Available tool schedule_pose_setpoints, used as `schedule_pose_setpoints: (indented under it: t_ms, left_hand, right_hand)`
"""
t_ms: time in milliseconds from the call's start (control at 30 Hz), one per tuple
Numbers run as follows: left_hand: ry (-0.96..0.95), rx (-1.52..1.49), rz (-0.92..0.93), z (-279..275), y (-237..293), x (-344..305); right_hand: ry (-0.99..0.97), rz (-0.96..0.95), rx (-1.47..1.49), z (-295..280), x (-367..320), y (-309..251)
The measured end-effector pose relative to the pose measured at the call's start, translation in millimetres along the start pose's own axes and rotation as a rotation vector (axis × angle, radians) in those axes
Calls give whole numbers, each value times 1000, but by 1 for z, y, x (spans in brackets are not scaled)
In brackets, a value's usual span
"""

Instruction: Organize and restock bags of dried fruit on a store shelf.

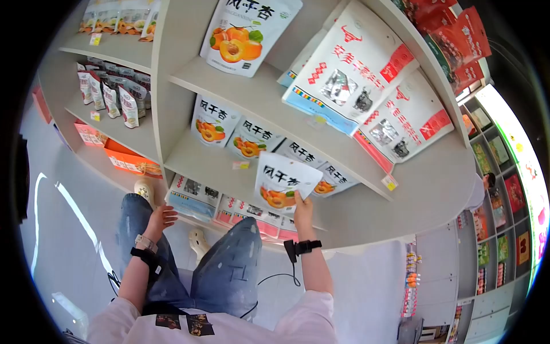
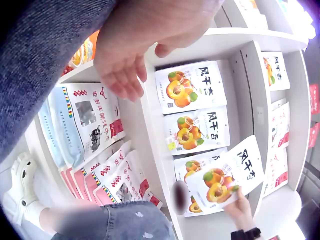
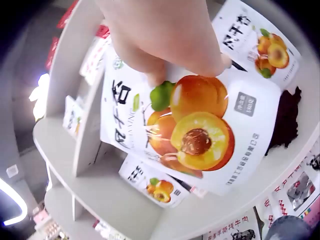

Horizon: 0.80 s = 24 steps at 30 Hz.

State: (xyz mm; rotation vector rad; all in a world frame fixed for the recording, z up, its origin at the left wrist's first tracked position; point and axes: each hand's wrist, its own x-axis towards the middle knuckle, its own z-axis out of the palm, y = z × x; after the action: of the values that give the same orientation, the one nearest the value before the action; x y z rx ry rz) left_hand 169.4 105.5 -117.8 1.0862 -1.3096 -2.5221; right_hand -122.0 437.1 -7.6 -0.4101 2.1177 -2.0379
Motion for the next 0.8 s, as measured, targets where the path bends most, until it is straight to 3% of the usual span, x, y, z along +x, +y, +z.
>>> schedule_pose_setpoints:
  t_ms: [67,167,200,333,533,700,767,800]
  left_hand:
    - [6,-4,-8,1,2,-2]
    - [-14,-24,0,1,4,-3]
    - [-8,-31,-3,1,6,-3]
    - [10,-45,2,3,11,1]
    - [-7,-51,-2,8,13,7]
    - [-2,-40,-22,10,9,12]
    - [-1,-37,-20,7,6,12]
    - [-3,-30,-18,6,4,13]
  right_hand:
    - [-11,23,279,17,24,5]
    - [-41,92,436,23,58,22]
    - [28,127,488,23,73,37]
    - [202,225,466,28,95,65]
    - [186,183,553,17,107,86]
    - [79,-79,240,33,79,58]
    - [37,-93,-162,31,62,40]
    - [13,-221,-392,31,51,27]
